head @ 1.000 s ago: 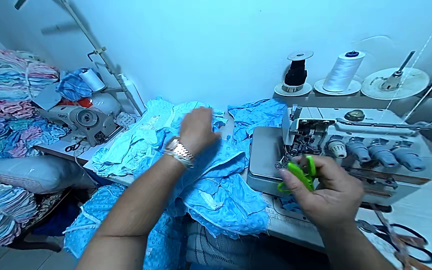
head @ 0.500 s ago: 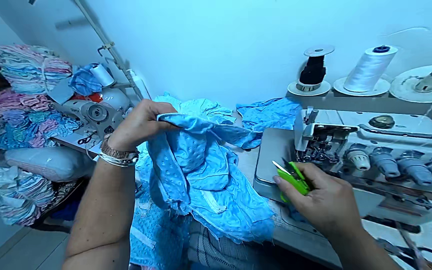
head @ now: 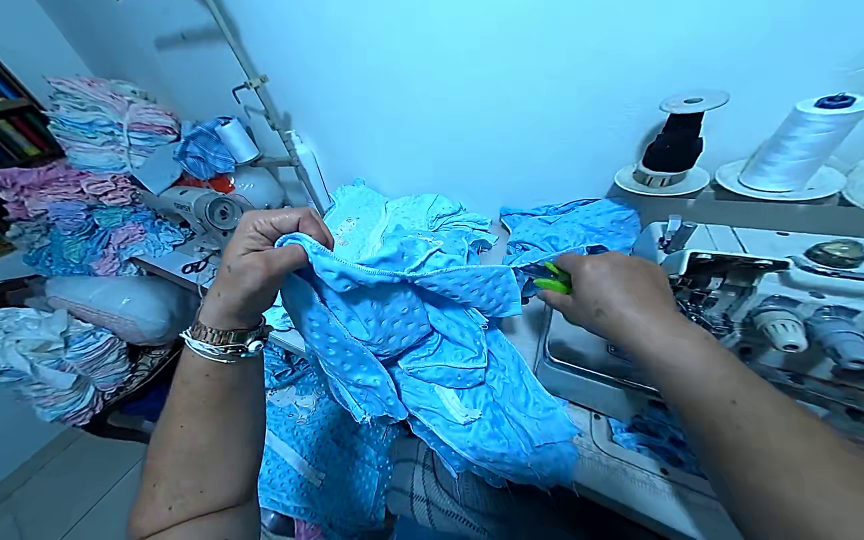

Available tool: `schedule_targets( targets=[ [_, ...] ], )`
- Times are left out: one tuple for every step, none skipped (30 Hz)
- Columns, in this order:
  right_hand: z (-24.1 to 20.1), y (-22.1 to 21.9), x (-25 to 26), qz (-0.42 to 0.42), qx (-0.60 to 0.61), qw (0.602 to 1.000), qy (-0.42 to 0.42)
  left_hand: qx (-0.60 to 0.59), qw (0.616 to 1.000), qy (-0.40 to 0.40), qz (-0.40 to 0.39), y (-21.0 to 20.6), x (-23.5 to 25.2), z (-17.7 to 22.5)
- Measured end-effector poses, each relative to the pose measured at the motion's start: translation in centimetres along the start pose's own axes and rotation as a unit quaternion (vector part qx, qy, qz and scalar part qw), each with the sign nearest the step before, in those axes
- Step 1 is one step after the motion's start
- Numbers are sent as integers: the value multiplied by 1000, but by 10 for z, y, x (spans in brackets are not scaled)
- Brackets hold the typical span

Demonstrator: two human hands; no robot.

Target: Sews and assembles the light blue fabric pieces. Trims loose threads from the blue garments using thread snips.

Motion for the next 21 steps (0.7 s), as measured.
schedule_targets(
  targets=[
    [0, 0, 9, -34, -15, 999, -12, 1, 1000, -2, 3, 0, 0, 1],
    [-2, -2, 16, -55, -25, 998, -16, 2, 1000, -4, 6, 0, 1, 1],
    [-5, -4, 21, -63, -31, 997, -15, 2, 1000, -6, 7, 0, 1, 1],
    [-8, -6, 25, -67, -32, 997, -15, 4, 1000, -8, 9, 0, 0, 1],
    [-11, -8, 27, -67, -29, 997, -18, 7, 1000, -8, 11, 0, -1, 1],
    [-13, -10, 29, -62, -25, 998, -19, 9, 1000, -7, 12, 0, -2, 1],
    [-14, -11, 29, -56, -19, 998, -18, 12, 1000, -7, 11, 1, -2, 2],
    [-14, -13, 29, -48, -15, 999, -14, 13, 1000, -10, 8, 1, -3, 3],
    [-14, -15, 29, -37, -10, 999, -6, 17, 1000, -14, 3, 2, -3, 3],
    [-13, -18, 29, -20, -3, 1000, 9, 20, 1000, -18, -1, 3, -2, 4],
    [-12, -20, 29, -12, -1, 1000, 18, 22, 1000, -21, -6, 5, -2, 4],
    [-13, -20, 29, -11, -3, 1000, 20, 30, 999, -19, -12, 7, -2, 4],
    [-13, -20, 29, -17, -6, 1000, 16, 42, 999, -11, -16, 10, -2, 5],
    [-13, -18, 27, -27, -8, 1000, 6, 56, 998, 6, -15, 14, -3, 6],
    [-14, -16, 24, -35, -5, 999, -4, 74, 997, 32, 8, 19, -4, 8],
    [-13, -15, 19, -36, 1, 999, -15, 98, 992, 63, 58, 23, -5, 8],
    [-11, -14, 13, -32, 9, 999, -26, 125, 979, 91, 130, 26, -5, 7],
    [-9, -13, 5, -22, 21, 999, -36, 146, 959, 114, 216, 27, -3, 3],
    [-6, -13, -5, 0, 33, 999, -40, 154, 932, 127, 301, 25, 1, -6],
    [-3, -15, -16, 29, 42, 998, -39, 148, 907, 130, 371, 22, 7, -20],
    [1, -18, -27, 59, 49, 997, -32, 128, 890, 134, 417, 18, 14, -37]
  ],
)
Point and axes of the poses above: each hand's wrist, its own x-axis towards the middle knuckle, its own y-axis out of the back of the hand, z = x × y, the point moved 1 cm from there along x, towards the middle knuckle, and after that the axes turned 3 degrees about -x, right-handed, at the moved point
